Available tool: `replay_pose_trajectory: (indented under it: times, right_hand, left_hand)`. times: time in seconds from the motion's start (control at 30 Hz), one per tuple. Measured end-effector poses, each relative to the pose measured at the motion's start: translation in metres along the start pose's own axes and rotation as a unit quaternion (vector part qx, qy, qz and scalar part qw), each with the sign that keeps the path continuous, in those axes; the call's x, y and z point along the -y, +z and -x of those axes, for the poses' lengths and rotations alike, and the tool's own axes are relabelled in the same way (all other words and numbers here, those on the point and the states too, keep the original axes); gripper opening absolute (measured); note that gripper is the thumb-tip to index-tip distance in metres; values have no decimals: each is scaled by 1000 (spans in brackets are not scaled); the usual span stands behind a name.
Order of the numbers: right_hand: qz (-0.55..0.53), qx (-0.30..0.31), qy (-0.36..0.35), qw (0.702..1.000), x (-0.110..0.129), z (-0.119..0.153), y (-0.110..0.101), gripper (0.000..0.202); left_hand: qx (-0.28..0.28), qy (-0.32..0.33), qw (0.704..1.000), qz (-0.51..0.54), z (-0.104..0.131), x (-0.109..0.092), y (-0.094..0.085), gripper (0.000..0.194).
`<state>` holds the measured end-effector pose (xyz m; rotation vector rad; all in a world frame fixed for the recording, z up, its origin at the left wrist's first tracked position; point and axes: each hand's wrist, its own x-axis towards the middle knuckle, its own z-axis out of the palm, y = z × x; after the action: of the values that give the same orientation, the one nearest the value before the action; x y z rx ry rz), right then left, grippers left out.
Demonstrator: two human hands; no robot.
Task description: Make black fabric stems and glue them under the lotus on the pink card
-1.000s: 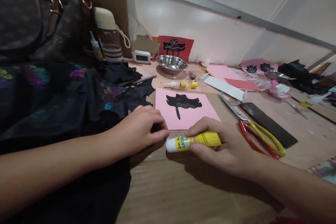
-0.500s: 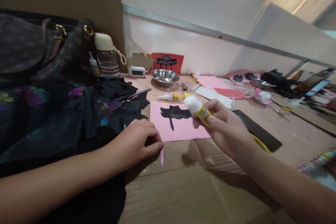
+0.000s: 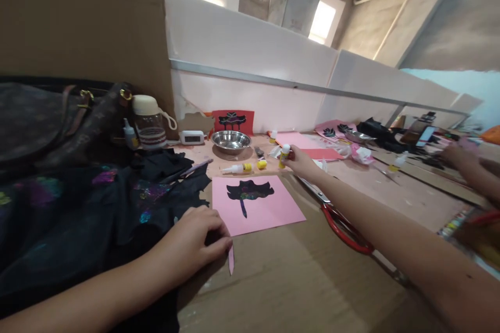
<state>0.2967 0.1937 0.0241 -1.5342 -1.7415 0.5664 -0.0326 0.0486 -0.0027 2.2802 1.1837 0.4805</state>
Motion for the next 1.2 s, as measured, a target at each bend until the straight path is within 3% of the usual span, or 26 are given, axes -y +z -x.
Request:
replay_pose_trajectory:
  times: [0.2, 0.33, 0.5, 0.6, 0.67, 0.83, 0.9, 1.03, 1.2]
  right_hand:
    - [55, -3, 34, 998, -11, -15, 15, 32]
    - [38, -3, 46, 998, -9, -13, 14, 29]
    - [-9, -75, 29, 997, -10, 11, -9, 50]
    - [-36, -122, -6, 992, 1, 36, -19, 51]
    - [-57, -96, -40, 993, 21, 58, -15, 50]
    - [-95, 120, -150, 977, 91, 112, 19, 29]
    - [-161, 173, -134, 962, 108, 124, 36, 26]
    - [-287, 192, -51, 937, 108, 136, 63, 35]
    - [-326, 194, -17, 925, 99, 147, 79, 35]
  left_hand:
    - [-24, -3, 1000, 9, 2, -3, 1, 12]
    - [-53, -1, 998, 31, 3, -4, 2, 8]
    - [-125, 13, 988, 88, 8, -14, -7, 13]
    - [-180, 27, 975, 125, 9, -20, -14, 19]
    - [-221, 36, 962, 156, 9, -22, -17, 21]
    - [-270, 17, 943, 196, 9, -22, -22, 22]
    - [-274, 9, 940, 204, 9, -22, -24, 24]
    - [-289, 1, 932, 217, 10, -22, -26, 26]
    - [-301, 0, 930, 210, 10, -20, -24, 25]
